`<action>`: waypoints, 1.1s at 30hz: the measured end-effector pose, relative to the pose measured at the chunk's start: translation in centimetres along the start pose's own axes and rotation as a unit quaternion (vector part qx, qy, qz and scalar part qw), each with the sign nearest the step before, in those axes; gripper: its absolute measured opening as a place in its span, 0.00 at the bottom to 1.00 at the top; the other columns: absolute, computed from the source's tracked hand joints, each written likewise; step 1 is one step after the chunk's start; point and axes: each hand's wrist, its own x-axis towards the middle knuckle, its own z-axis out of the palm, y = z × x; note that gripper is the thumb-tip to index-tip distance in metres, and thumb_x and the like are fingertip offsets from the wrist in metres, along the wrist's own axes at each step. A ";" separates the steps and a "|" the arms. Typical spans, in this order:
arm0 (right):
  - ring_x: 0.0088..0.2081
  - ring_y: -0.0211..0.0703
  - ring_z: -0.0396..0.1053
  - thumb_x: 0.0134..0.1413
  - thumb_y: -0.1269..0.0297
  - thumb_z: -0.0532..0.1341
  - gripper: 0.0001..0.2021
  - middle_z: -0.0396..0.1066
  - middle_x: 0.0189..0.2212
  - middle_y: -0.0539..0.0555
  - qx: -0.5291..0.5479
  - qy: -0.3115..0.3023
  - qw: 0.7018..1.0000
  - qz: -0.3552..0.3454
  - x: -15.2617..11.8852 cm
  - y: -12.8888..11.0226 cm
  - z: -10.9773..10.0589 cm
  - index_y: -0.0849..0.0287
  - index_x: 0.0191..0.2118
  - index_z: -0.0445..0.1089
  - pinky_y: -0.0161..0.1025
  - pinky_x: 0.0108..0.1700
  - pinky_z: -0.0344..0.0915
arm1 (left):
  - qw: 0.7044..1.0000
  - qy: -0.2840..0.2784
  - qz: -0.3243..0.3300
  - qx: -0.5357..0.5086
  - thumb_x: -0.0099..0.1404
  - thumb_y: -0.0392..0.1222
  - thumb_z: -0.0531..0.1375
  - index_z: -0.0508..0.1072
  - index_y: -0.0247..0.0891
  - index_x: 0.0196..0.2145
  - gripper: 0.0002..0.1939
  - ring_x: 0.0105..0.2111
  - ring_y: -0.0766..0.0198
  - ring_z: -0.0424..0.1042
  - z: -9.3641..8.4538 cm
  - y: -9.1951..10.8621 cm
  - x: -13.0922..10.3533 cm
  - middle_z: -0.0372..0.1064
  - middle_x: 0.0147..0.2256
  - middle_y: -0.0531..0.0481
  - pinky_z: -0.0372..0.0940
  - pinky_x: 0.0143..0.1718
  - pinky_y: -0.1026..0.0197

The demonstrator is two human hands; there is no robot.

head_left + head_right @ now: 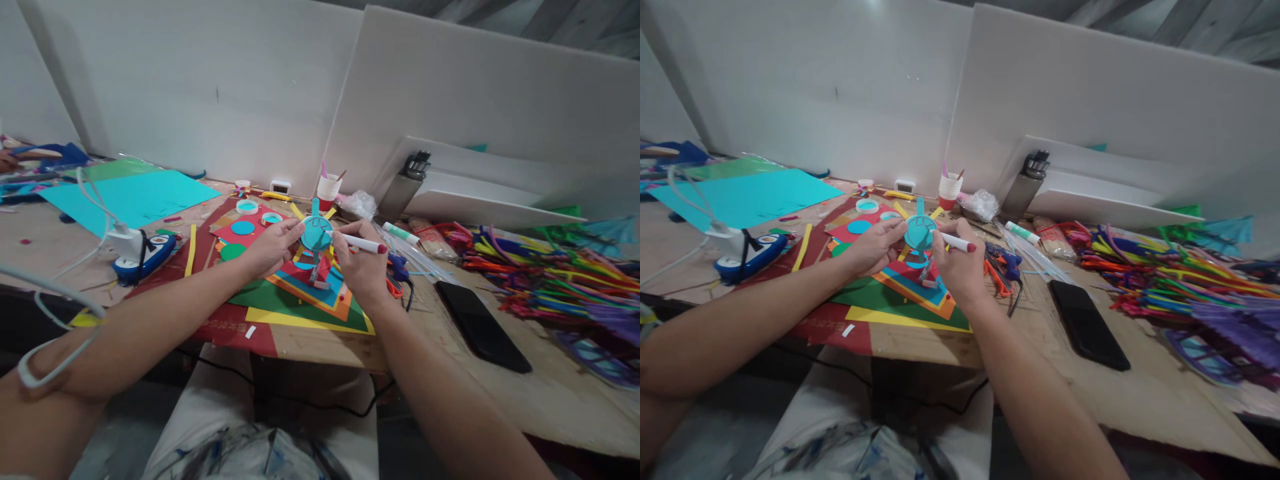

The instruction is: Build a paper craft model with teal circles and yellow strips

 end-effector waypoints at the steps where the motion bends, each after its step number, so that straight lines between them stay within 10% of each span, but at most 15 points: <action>1: 0.24 0.36 0.64 0.55 0.64 0.61 0.06 0.68 0.23 0.47 0.001 0.001 1.000 -0.002 0.0 0.0 0.0 0.57 0.29 0.65 0.35 0.28 0.61 | 1.000 0.001 0.000 0.002 0.57 0.46 0.67 0.74 0.32 0.36 0.14 0.25 0.70 0.69 0.0 0.0 0.0 0.72 0.27 0.50 0.64 0.25 0.69; 33: 0.25 0.38 0.66 0.54 0.62 0.60 0.07 0.68 0.23 0.48 -0.013 0.007 1.000 -0.001 0.2 0.2 -0.1 0.56 0.28 0.64 0.37 0.29 0.63 | 0.999 -0.009 0.019 0.024 0.57 0.49 0.67 0.72 0.33 0.33 0.16 0.25 0.72 0.67 -0.8 -0.2 0.2 0.70 0.28 0.52 0.60 0.26 0.69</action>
